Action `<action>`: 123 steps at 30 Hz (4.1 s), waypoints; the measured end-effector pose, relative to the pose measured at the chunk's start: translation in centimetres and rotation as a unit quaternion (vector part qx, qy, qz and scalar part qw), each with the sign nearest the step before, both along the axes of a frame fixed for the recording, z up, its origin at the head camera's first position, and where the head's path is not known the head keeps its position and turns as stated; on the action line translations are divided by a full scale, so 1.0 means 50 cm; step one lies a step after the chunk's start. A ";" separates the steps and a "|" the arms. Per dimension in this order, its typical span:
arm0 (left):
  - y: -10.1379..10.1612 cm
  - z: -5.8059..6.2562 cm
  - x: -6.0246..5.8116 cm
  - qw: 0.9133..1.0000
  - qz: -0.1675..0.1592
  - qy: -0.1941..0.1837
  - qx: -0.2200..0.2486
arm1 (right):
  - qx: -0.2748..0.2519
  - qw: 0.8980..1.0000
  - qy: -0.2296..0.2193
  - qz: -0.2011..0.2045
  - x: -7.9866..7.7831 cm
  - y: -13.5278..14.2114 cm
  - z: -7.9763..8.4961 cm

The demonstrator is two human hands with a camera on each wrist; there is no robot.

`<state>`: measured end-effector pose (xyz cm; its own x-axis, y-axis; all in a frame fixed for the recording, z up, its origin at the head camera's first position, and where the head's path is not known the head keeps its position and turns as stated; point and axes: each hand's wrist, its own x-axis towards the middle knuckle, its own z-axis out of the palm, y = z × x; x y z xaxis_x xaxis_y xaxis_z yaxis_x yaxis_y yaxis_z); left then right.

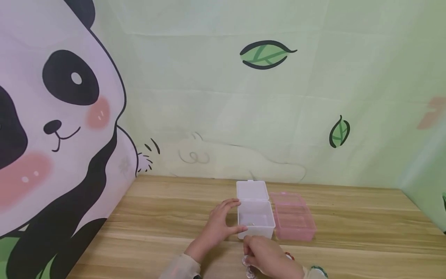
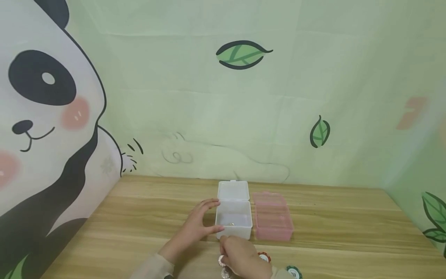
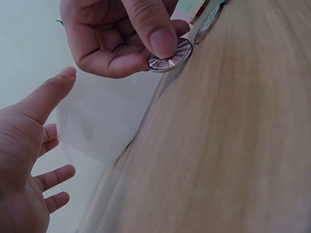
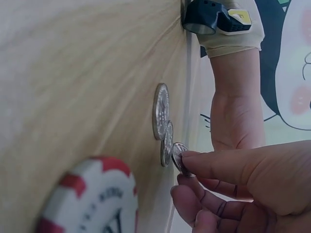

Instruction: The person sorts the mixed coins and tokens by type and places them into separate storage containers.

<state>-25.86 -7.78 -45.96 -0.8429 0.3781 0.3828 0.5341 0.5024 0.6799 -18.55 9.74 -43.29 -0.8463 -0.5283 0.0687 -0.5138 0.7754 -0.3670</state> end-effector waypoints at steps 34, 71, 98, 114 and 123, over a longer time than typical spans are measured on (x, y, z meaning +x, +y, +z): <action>0.001 0.000 -0.001 1.000 0.002 -0.019 0.006 | -0.125 0.988 -0.075 0.044 -0.032 0.041 0.074; 0.000 0.003 0.002 0.999 0.003 -0.036 0.005 | -0.098 0.995 -0.021 -0.015 -0.118 0.060 0.118; -0.002 0.001 0.001 1.000 0.000 -0.028 0.010 | -0.039 0.998 -0.039 -0.035 -0.166 0.019 0.063; -0.002 -0.001 -0.002 1.000 0.000 -0.015 0.011 | 0.065 0.997 -0.018 -0.029 -0.169 0.005 0.061; 0.000 -0.002 -0.001 1.000 0.003 -0.028 0.009 | 0.085 0.995 -0.022 -0.055 -0.170 -0.001 0.060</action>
